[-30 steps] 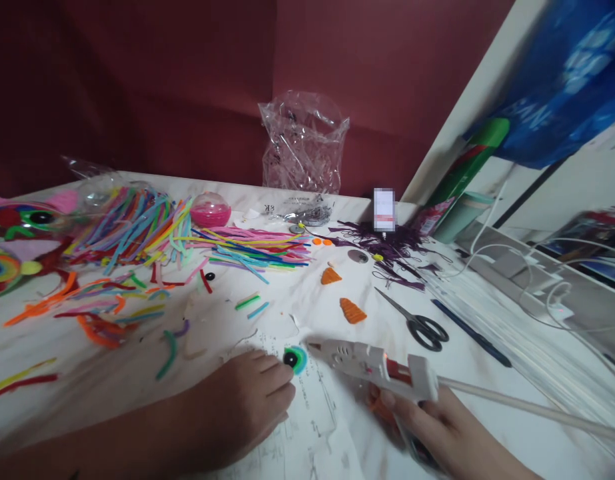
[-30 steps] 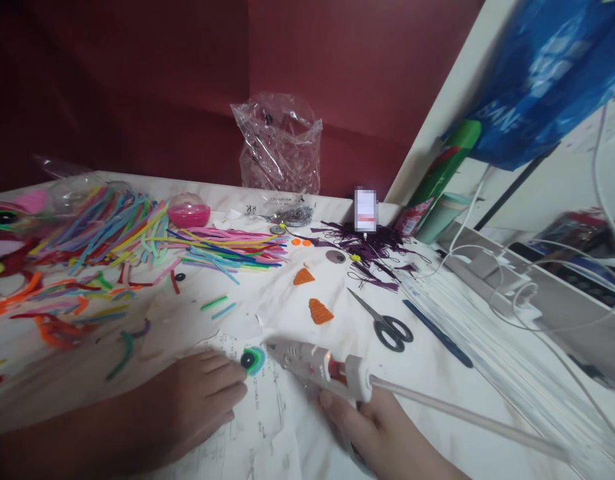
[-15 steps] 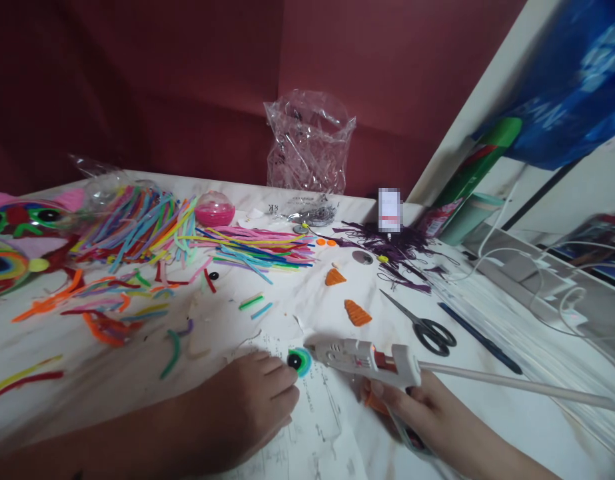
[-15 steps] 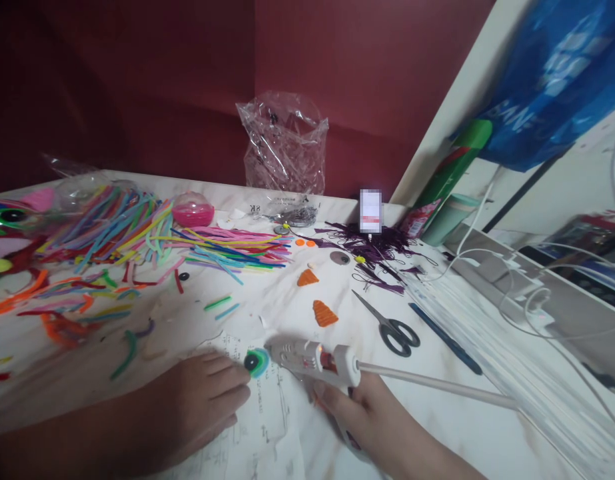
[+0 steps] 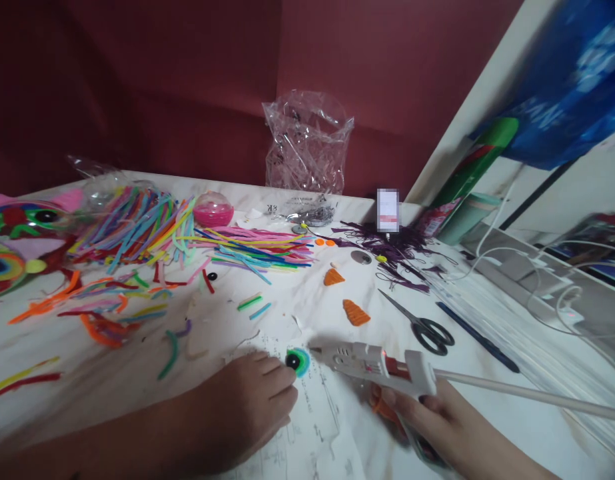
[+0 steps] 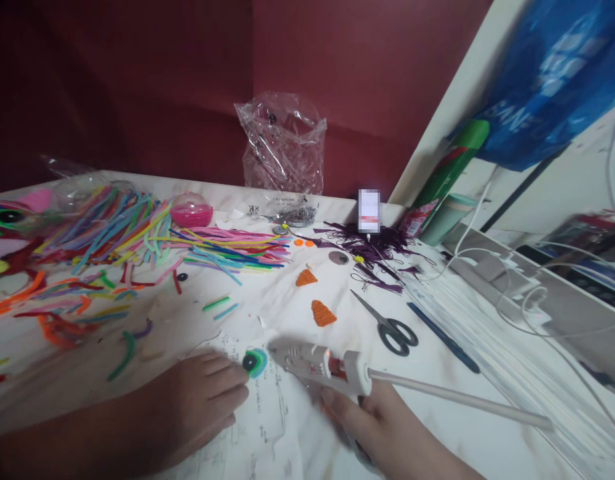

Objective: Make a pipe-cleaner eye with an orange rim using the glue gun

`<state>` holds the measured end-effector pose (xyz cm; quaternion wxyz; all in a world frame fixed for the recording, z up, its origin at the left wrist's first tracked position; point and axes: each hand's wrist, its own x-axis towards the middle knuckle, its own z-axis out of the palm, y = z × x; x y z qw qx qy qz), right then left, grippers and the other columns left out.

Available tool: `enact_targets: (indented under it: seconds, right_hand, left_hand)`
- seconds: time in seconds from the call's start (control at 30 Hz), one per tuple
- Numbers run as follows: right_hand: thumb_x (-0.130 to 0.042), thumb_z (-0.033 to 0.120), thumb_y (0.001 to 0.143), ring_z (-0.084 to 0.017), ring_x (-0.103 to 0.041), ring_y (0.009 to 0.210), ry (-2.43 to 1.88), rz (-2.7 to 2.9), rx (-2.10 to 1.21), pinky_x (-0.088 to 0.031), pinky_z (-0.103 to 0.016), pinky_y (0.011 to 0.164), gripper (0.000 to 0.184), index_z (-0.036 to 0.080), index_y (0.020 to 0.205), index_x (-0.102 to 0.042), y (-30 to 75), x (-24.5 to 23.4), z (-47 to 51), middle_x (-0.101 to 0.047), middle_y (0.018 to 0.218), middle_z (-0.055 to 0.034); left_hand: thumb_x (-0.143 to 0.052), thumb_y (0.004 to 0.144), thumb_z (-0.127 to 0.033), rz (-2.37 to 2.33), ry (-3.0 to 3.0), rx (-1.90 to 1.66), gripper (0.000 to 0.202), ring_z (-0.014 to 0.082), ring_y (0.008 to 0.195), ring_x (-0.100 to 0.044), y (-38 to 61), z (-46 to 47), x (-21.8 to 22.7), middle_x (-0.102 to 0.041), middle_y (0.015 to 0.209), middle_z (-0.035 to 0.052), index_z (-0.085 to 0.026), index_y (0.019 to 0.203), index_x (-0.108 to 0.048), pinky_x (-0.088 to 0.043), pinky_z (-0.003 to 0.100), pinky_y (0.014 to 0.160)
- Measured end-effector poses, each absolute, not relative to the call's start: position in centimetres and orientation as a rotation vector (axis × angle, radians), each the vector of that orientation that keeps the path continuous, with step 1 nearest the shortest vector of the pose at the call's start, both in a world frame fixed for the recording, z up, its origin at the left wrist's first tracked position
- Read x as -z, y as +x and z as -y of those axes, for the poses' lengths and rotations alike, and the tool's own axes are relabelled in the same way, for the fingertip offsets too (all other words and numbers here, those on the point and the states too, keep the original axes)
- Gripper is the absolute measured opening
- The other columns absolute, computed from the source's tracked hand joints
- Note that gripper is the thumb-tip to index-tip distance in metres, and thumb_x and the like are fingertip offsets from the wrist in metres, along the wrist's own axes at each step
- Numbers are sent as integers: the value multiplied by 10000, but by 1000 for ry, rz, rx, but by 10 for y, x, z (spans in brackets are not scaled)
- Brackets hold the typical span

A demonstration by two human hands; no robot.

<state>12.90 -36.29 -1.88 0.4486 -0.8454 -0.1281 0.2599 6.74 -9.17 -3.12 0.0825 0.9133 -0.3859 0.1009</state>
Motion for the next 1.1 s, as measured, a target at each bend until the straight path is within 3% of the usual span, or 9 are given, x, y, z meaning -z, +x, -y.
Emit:
enact_targets:
  seconds: [0.4, 0.7, 1.0, 1.1]
  right_hand:
    - [-535, 665, 732, -70, -224, 458, -2105, 269, -709, -172, -218, 427, 479, 191, 685, -482, 128, 12, 364, -258, 511, 91]
    - [-461, 629, 800, -83, -260, 477, -2115, 387, -699, -202, -224, 452, 443, 194, 720, -479, 135, 14, 356, -269, 544, 81]
    - [-543, 685, 717, -95, -326, 466, -2140, 212, -668, -288, -213, 427, 505, 184, 760, -595, 121, 10, 366, -360, 525, 61]
    - [-582, 713, 676, -128, -445, 527, -2117, 206, -609, -423, -232, 515, 533, 188, 748, -642, 114, 4, 364, -502, 557, 21]
  left_hand:
    - [-524, 874, -159, 1152, 2733, -298, 58, 181, 727, -478, 67, 92, 35, -565, 829, 24, -173, 824, -497, -362, 316, 683]
    - [-490, 880, -148, 1150, 2746, -301, 66, 184, 715, -468, 67, 93, 32, -564, 827, 31, -173, 819, -496, -372, 332, 663]
    - [-499, 880, -142, 1143, 2737, -276, 61, 184, 731, -482, 67, 93, 32, -570, 831, 31, -171, 827, -493, -376, 326, 677]
    - [-503, 885, -148, 1139, 2738, -270, 58, 185, 735, -484, 67, 93, 32, -573, 835, 28, -170, 832, -498, -379, 328, 684]
